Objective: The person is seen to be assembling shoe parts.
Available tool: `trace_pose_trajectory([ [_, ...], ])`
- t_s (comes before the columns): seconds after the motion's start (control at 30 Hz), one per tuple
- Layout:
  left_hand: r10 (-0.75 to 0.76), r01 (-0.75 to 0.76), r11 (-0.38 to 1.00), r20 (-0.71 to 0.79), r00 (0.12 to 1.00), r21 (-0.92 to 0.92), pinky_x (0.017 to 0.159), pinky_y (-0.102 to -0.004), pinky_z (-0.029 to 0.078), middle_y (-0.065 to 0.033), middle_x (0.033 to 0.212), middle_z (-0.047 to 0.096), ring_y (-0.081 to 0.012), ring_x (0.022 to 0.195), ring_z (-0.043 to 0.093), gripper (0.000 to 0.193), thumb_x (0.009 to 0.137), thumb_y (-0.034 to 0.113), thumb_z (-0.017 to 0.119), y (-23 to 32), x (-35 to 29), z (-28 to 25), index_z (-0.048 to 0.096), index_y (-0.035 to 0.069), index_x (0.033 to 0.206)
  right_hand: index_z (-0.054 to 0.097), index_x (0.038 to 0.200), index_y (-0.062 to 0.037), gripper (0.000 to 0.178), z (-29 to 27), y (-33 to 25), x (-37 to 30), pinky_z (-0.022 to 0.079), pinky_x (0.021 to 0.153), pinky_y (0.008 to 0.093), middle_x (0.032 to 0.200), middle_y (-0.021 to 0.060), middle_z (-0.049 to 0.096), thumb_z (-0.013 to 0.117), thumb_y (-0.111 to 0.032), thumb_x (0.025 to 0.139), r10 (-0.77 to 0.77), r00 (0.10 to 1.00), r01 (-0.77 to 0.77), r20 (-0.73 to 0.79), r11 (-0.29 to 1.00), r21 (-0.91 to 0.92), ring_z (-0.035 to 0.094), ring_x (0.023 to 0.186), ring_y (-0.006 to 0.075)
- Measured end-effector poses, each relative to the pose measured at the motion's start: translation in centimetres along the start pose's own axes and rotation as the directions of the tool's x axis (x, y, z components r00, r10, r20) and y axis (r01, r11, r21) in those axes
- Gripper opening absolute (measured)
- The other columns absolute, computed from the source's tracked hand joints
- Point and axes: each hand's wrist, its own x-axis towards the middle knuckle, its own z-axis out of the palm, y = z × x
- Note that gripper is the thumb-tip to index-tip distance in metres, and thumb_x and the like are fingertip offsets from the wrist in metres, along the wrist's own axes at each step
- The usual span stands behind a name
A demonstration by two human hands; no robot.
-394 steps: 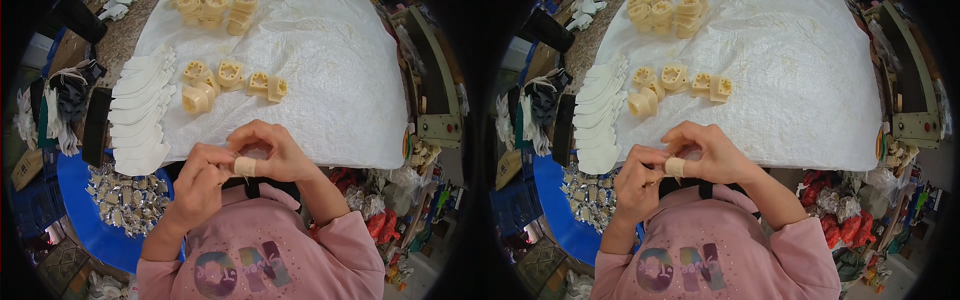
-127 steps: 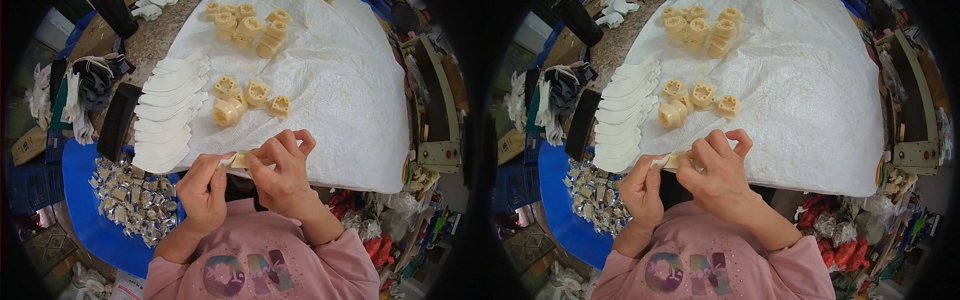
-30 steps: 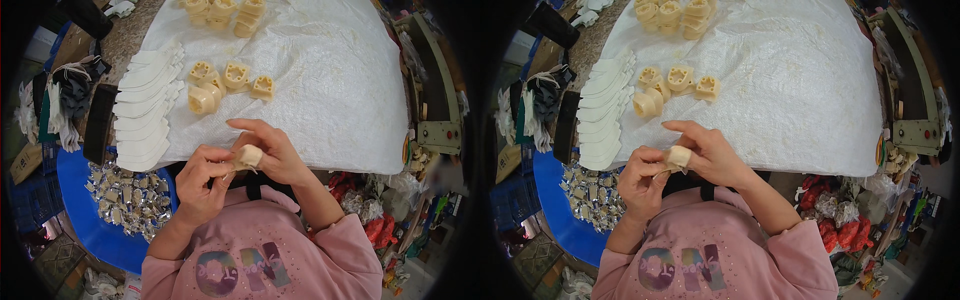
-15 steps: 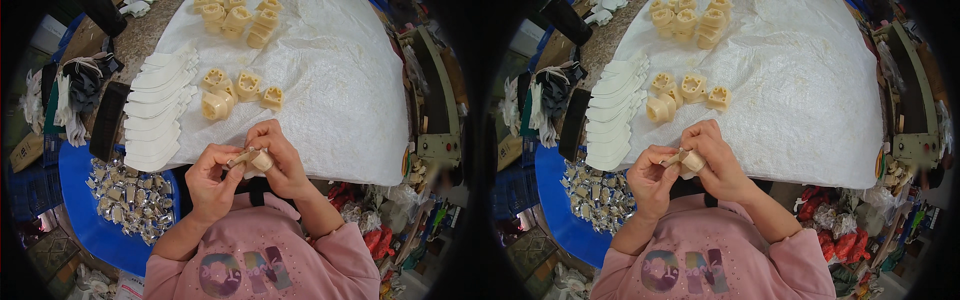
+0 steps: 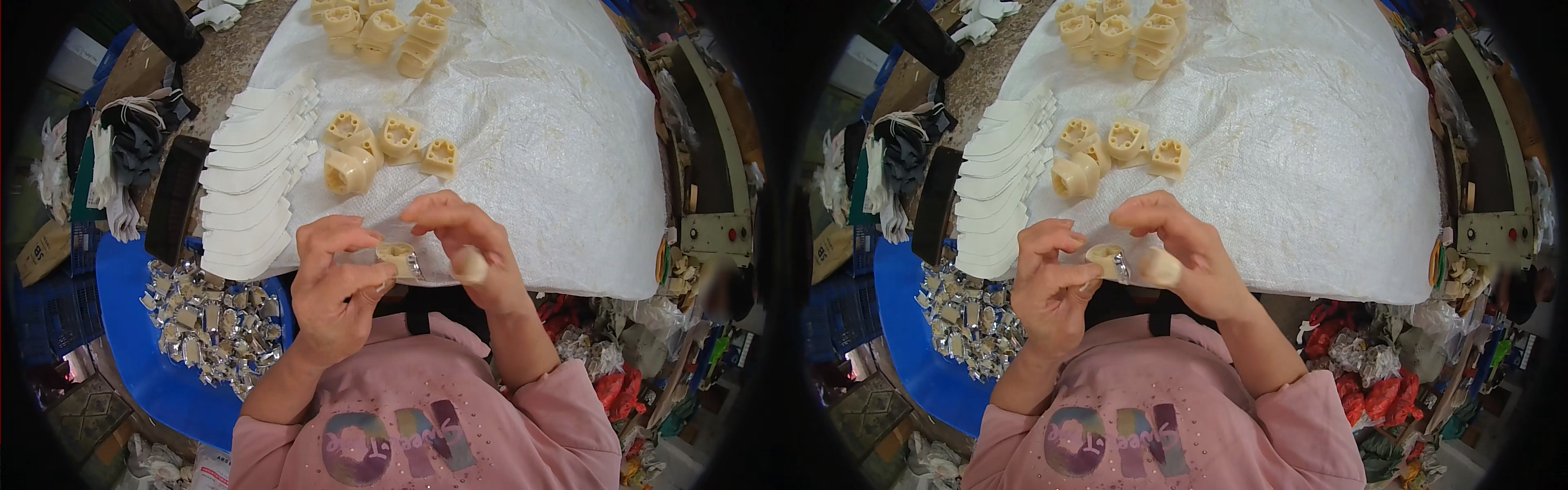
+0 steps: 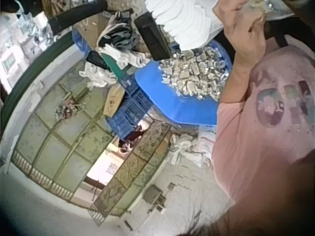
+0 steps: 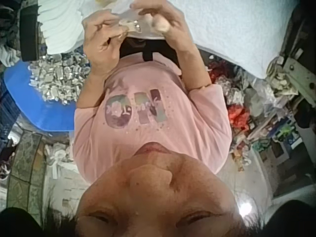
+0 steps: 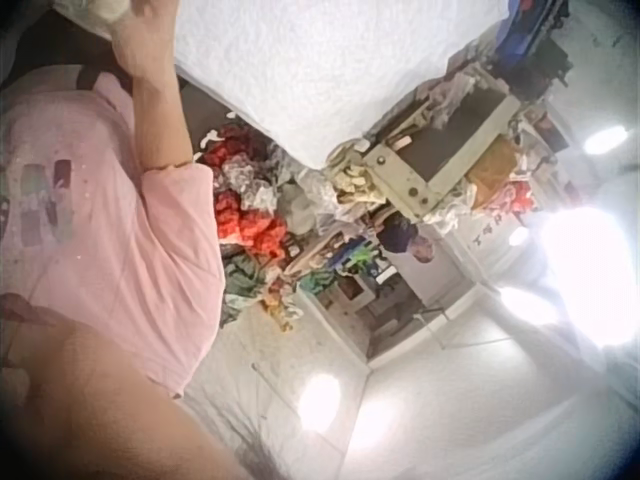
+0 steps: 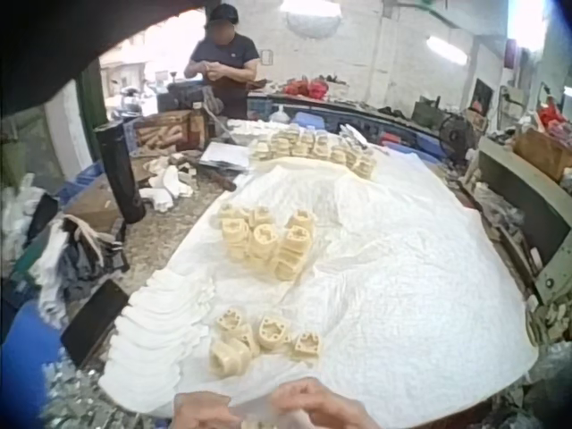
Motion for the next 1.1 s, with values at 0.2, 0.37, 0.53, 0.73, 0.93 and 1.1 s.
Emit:
trace_pose_trajectory([
  [0.2,0.026,-0.005,0.98,0.104,0.994,-0.197,0.082,-0.0335,0.04,-0.0124,0.113,0.053,-0.0263,0.103,0.048,0.023,0.069,0.006,0.073,-0.7,-0.9,-0.9,0.069,0.007,0.092,0.056,0.115,-0.0031,0.046,-0.1,-0.7,0.2,0.046,0.083,0.0315,0.1,0.0074,0.064,0.072,-0.006,0.072,0.011,0.999,-0.002,0.043,0.981,-0.195,0.059,0.089,0.0198],
  [0.37,-0.233,0.31,0.776,0.207,0.95,-0.55,0.09,-0.0329,0.038,-0.0156,0.122,0.046,-0.0213,0.108,0.047,0.051,0.085,0.022,0.058,-0.2,-0.1,-0.9,0.048,-0.003,0.129,0.051,0.119,-0.0017,0.051,-0.2,-0.2,0.6,0.047,0.077,0.0354,0.101,0.0139,0.066,0.074,-0.008,0.074,-0.256,0.954,0.301,0.159,0.834,-0.463,0.059,0.087,0.0244],
  [0.53,-0.381,0.588,0.632,0.458,0.803,-0.504,0.093,-0.0284,0.036,-0.0141,0.12,0.046,-0.0155,0.102,0.048,0.059,0.093,0.024,0.038,0.7,-0.1,-0.6,0.02,-0.004,0.141,0.052,0.12,-0.0079,0.053,1.5,0.8,0.0,0.045,0.075,0.0347,0.103,0.011,0.064,0.074,-0.006,0.072,-0.269,0.955,0.295,0.123,0.895,-0.334,0.055,0.086,0.0246],
  [0.73,-0.471,0.596,0.706,0.374,0.799,-0.383,0.076,-0.0235,0.044,-0.0126,0.111,0.051,-0.0132,0.089,0.053,0.063,0.093,0.033,0.037,0.5,-1.7,0.2,0.018,-0.003,0.14,0.054,0.115,-0.0082,0.037,2.2,1.4,-0.6,0.047,0.071,0.0333,0.11,0.011,0.051,0.066,-0.017,0.082,-0.305,0.949,0.303,0.081,0.811,-0.501,0.053,0.082,0.0214],
  [0.93,-0.433,0.535,0.645,0.316,0.844,-0.546,0.08,-0.0251,0.045,-0.0132,0.115,0.049,-0.015,0.097,0.053,0.072,0.094,0.051,0.033,1.5,-1.2,1.4,0.015,-0.001,0.141,0.056,0.104,-0.0061,0.025,2.5,-0.9,0.7,0.046,0.042,0.0203,0.094,0.0069,0.054,0.05,-0.028,0.094,0.383,0.923,-0.385,0.039,0.917,0.1,0.055,0.062,0.0097],
  [1.1,-0.352,0.41,0.86,0.226,0.908,-0.305,0.089,-0.0274,0.039,-0.0152,0.12,0.045,-0.0165,0.107,0.048,0.073,0.095,0.054,0.029,2.1,-1.4,1.5,0.022,-0.005,0.138,0.056,0.089,-0.0051,0.017,2.3,0.8,0.1,0.045,0.045,0.0209,0.082,0.0041,0.057,0.055,-0.022,0.092,0.346,0.92,-0.372,0.186,0.92,0.125,0.055,0.056,0.0094],
])
